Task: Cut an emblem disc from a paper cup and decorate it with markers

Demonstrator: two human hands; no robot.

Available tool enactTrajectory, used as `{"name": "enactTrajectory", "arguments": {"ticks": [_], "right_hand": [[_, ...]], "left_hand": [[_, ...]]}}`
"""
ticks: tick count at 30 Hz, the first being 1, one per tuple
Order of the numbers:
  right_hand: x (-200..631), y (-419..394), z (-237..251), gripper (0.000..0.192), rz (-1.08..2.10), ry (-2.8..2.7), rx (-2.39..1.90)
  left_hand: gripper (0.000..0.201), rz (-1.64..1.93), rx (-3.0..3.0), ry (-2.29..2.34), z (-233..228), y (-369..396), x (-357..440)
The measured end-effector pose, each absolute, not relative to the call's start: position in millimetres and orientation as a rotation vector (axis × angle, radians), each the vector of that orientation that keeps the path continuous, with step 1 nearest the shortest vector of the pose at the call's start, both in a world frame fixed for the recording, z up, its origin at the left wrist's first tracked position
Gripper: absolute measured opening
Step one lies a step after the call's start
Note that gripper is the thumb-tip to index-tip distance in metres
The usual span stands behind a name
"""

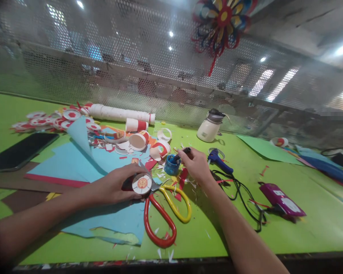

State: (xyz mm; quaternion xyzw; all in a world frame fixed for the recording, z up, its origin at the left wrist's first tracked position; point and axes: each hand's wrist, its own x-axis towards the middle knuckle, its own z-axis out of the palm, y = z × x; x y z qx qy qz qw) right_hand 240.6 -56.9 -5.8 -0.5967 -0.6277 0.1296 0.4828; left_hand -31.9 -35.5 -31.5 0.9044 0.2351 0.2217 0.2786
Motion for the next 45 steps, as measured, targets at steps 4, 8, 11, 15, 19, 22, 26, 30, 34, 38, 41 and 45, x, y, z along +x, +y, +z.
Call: {"name": "enactTrajectory", "arguments": {"ticks": [4,8,11,15,19,22,26,30,34,38,41,45], "right_hand": [[240.0,-57.4,-5.9,0.043,0.356,-1.53,-1.466],[239.8,-58.0,-5.2,0.044,0.373,-1.511,-1.48],[238.9,-58.9,-3.8,0.045,0.398,-1.521,-1.49],[238.1,-59.8,-2.4,0.047,0.433,-1.526,-1.514],[239.1,-59.7,-2.5,0.047,0.389,-1.476,-1.51],[239.5,-58.7,-4.5,0.046,0.383,-1.48,-1.507],[241.3,-58.7,-5.3,0.044,0.366,-1.478,-1.481],[242.9,-62.7,-0.3,0.04,0.321,-1.45,-1.421],[239.3,-70.1,9.5,0.037,0.199,-1.32,-1.331],[230.1,-76.4,16.3,0.035,0.116,-1.138,-1.21],[220.6,-80.3,16.0,0.032,0.345,-1.084,-1.051],[207.8,-88.2,12.7,0.031,0.712,-1.099,-0.984]], "left_hand": [[0.05,0.593,2.441,0.615,-32.3,-34.4,-32.5],[0.051,0.575,2.436,0.644,-32.3,-34.0,-31.9],[0.051,0.576,2.433,0.647,-31.7,-34.5,-31.7],[0.051,0.563,2.434,0.641,-30.9,-35.1,-31.9],[0.05,0.551,2.423,0.647,-31.4,-34.6,-32.0],[0.051,0.552,2.423,0.638,-32.0,-33.8,-31.9],[0.05,0.554,2.405,0.637,-31.2,-33.9,-31.6],[0.049,0.546,2.4,0.64,-29.5,-35.5,-31.6],[0.048,0.563,2.399,0.633,-29.9,-36.0,-31.8],[0.05,0.581,2.412,0.642,-32.9,-34.1,-31.8],[0.053,0.579,2.433,0.634,-34.4,-32.5,-32.0],[0.051,0.601,2.438,0.592,-32.8,-32.8,-32.1]]}}
